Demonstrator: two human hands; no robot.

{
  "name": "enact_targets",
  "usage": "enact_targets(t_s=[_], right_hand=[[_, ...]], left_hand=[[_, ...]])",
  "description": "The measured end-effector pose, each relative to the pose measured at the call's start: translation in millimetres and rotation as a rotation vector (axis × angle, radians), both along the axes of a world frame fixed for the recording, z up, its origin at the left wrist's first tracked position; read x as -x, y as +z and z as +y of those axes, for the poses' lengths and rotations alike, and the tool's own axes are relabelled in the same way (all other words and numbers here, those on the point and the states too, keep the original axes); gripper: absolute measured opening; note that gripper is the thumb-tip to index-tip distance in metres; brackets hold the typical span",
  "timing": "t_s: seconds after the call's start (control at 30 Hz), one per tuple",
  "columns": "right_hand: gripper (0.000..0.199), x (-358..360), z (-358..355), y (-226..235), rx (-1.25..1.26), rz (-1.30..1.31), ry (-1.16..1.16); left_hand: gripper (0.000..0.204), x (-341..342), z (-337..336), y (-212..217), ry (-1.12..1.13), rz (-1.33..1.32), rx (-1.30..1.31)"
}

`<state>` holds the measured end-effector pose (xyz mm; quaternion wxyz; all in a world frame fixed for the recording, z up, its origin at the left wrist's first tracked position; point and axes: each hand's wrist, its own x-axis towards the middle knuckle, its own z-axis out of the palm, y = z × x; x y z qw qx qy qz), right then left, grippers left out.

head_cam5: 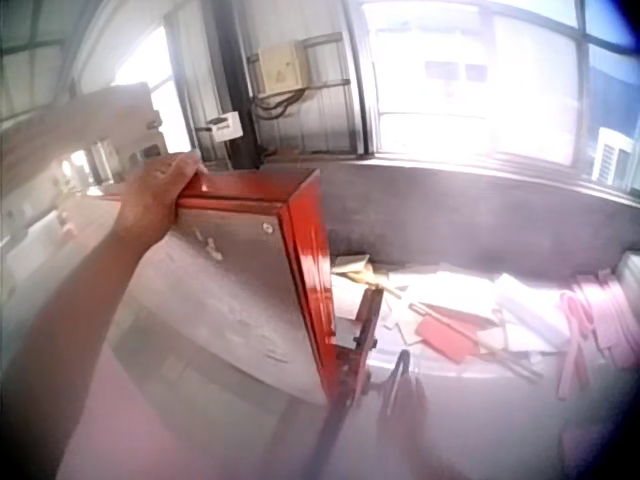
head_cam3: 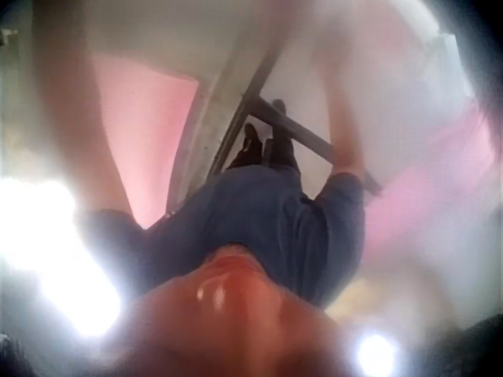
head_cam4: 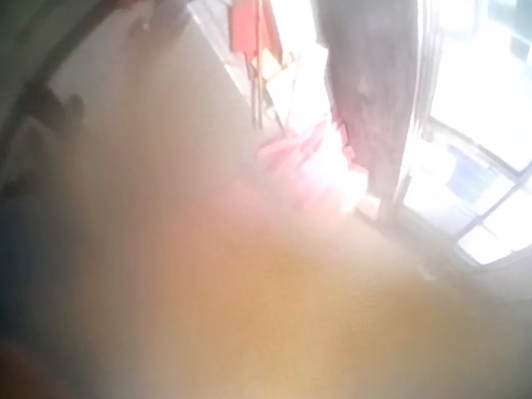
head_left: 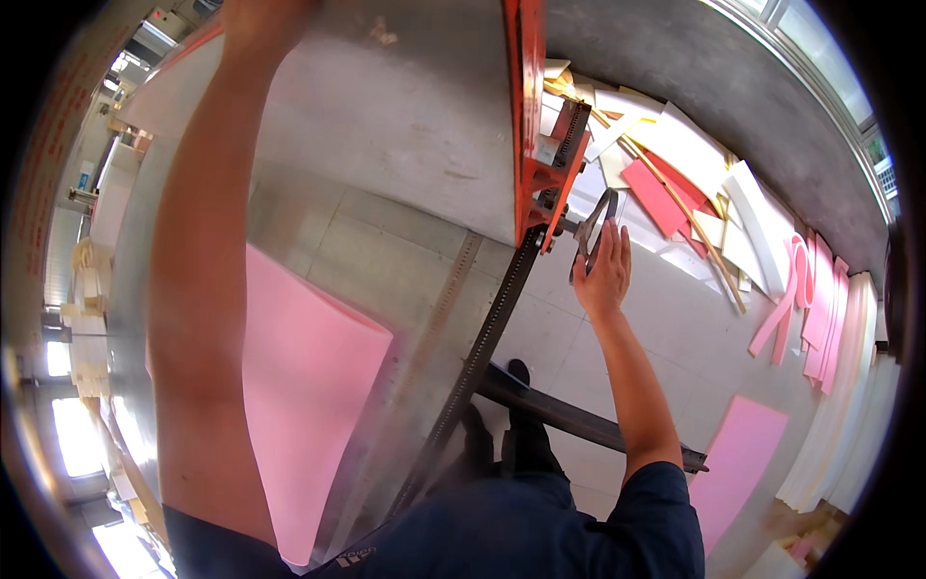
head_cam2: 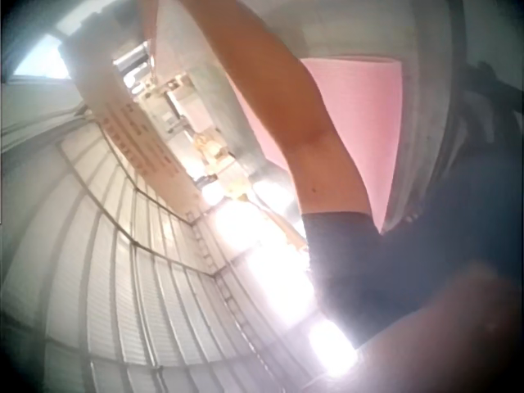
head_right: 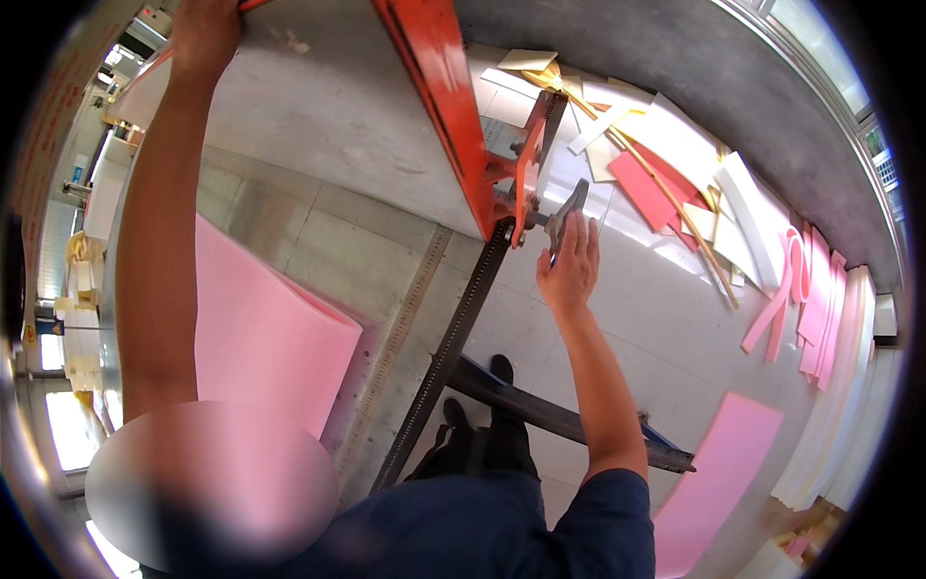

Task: The person positions large pink foam sheets on a hydraulic guillotine cutter, aligns them against the guide, and operates the lever to slice the material. The person then removes the cut pieces and scrap, repeating the process with new sheets.

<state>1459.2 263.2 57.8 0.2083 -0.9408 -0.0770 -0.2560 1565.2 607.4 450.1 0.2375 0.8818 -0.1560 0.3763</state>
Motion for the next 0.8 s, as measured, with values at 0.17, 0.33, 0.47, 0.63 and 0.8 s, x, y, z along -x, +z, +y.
enact_targets(t_s=[0.17,0.33,0.47,0.63,0.8], right_hand=[[0.063,-52,22,-37,-0.337,0.166,-0.214],[0.043,-106,12,-32,-0.327,0.412,-0.473],[0.041,-103,10,-40,-0.358,0.402,-0.471],[0.042,-110,9,-37,-0.373,0.439,-0.476],[0.032,-126,16,-78,-0.178,0.282,-0.333]], left_hand=[[0.019,-56,28,4,0.153,-0.404,-0.715],[0.014,-78,18,1,0.085,-0.470,-0.732],[0.021,-72,11,0,0.134,-0.342,-0.662],[0.047,-61,-4,10,0.066,-0.038,-0.298],[0.038,-43,12,-39,0.190,-0.418,-0.055]])
